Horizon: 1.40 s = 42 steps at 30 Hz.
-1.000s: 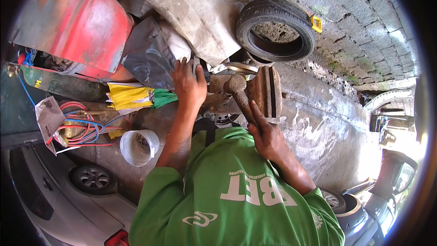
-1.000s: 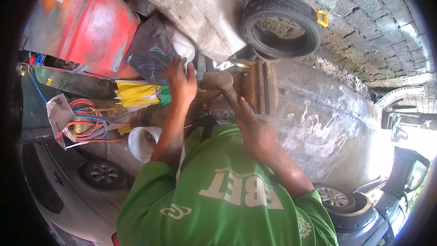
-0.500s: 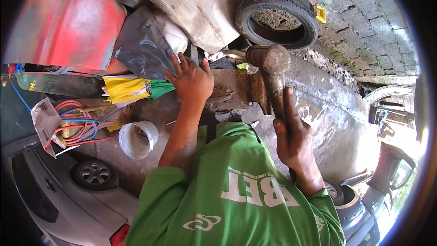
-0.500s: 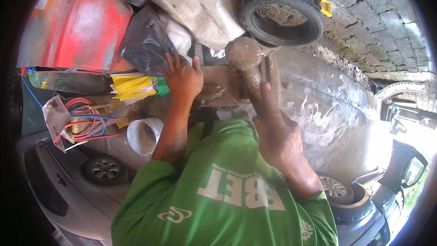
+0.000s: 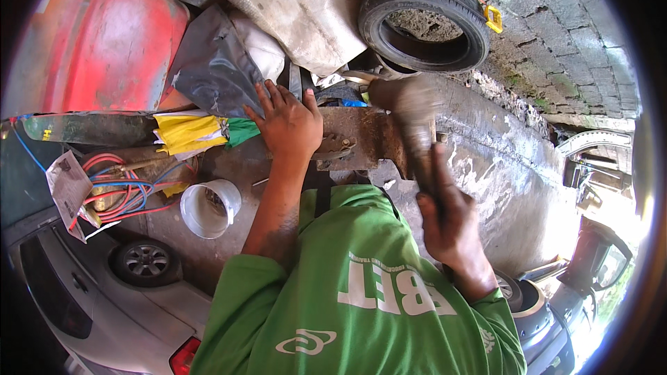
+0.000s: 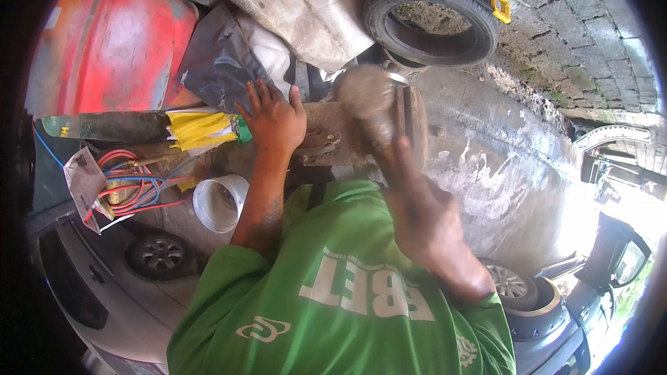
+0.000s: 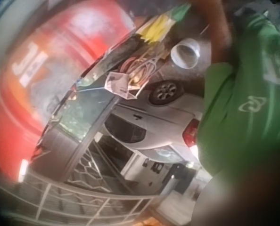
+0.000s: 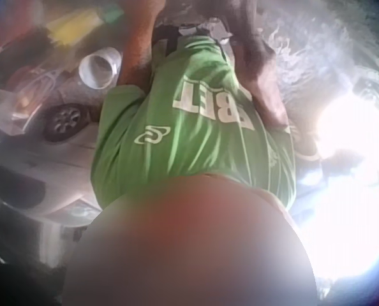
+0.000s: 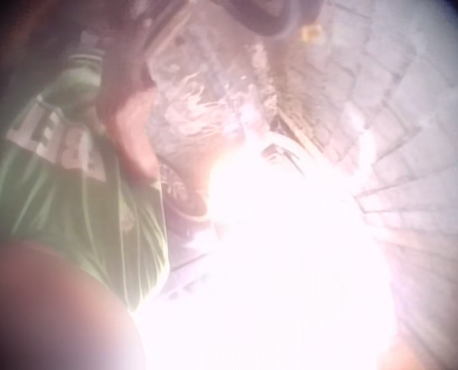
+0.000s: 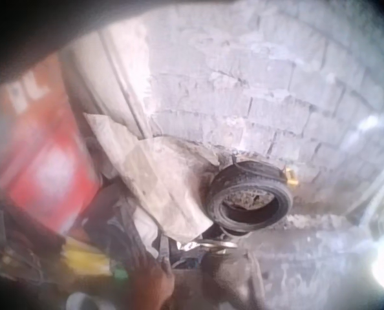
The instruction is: The person uses a hammer to strike a brake assembly clamped in a vise, repeatedly adjusting the part between strikes. After finishing, the person carries the brake assembly across the garage and places it on a scooter.
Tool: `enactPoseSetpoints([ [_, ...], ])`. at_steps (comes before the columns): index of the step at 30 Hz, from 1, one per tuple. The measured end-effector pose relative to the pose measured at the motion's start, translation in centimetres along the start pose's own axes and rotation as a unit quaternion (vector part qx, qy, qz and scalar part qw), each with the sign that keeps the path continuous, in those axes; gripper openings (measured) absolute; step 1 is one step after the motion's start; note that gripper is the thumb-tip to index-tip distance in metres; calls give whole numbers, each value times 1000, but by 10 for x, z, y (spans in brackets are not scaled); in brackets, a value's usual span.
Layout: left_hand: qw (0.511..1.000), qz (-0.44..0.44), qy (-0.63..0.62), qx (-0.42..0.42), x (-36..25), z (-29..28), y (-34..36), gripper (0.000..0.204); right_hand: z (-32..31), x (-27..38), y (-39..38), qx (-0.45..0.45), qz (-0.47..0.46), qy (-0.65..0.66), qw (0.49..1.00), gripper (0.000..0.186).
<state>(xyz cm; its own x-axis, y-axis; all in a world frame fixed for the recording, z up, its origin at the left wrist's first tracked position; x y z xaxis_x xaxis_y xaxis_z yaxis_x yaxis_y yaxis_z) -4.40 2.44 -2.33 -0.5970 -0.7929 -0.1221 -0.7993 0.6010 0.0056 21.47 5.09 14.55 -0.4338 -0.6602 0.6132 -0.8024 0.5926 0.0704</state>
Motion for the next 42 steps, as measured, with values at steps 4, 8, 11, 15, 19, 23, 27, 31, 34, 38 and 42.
enactPoseSetpoints([
  [4,1000,-4,-18,-7,-1,3,2,70,-2,5,3,-99,-30,5,995,68],
  [8,983,-22,-168,-72,-3,9,14,75,52,-10,-2,158,88,3,983,76],
  [11,987,-88,-137,-12,4,18,19,78,58,-18,-10,148,94,32,984,78],
  [15,974,-27,-223,34,13,19,16,74,51,-27,-7,163,141,34,976,79],
  [19,939,35,-339,47,15,13,21,68,57,-38,-3,157,187,40,969,79],
  [23,902,-14,-427,58,18,4,21,58,63,-44,-8,110,136,66,982,77],
  [27,878,-69,-472,48,21,-8,11,49,60,-46,-11,109,168,93,975,75],
  [31,846,-95,-520,65,20,-14,9,44,50,-40,-8,123,185,87,971,74],
  [34,868,-79,-490,9,12,-14,11,37,40,-36,-11,107,189,89,972,73],
  [38,885,-85,-457,-30,-6,-2,1,30,28,-32,-21,53,126,98,986,73],
  [42,892,-81,-441,-52,-13,8,-8,25,26,-28,-31,73,111,44,990,75],
])
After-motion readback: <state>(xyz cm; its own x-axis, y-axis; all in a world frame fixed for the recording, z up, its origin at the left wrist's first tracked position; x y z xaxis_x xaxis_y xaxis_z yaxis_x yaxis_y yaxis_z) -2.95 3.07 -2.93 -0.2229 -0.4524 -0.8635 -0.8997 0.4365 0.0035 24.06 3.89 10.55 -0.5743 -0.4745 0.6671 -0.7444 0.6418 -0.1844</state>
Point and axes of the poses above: each hand's wrist, its own y-axis towards the middle knuckle, its own z-axis out of the palm, x = y × z, the point moved 2 cm from there along y, towards the middle knuckle, and after that the axes turned 8 degrees about -z, right-handed, at the moved point
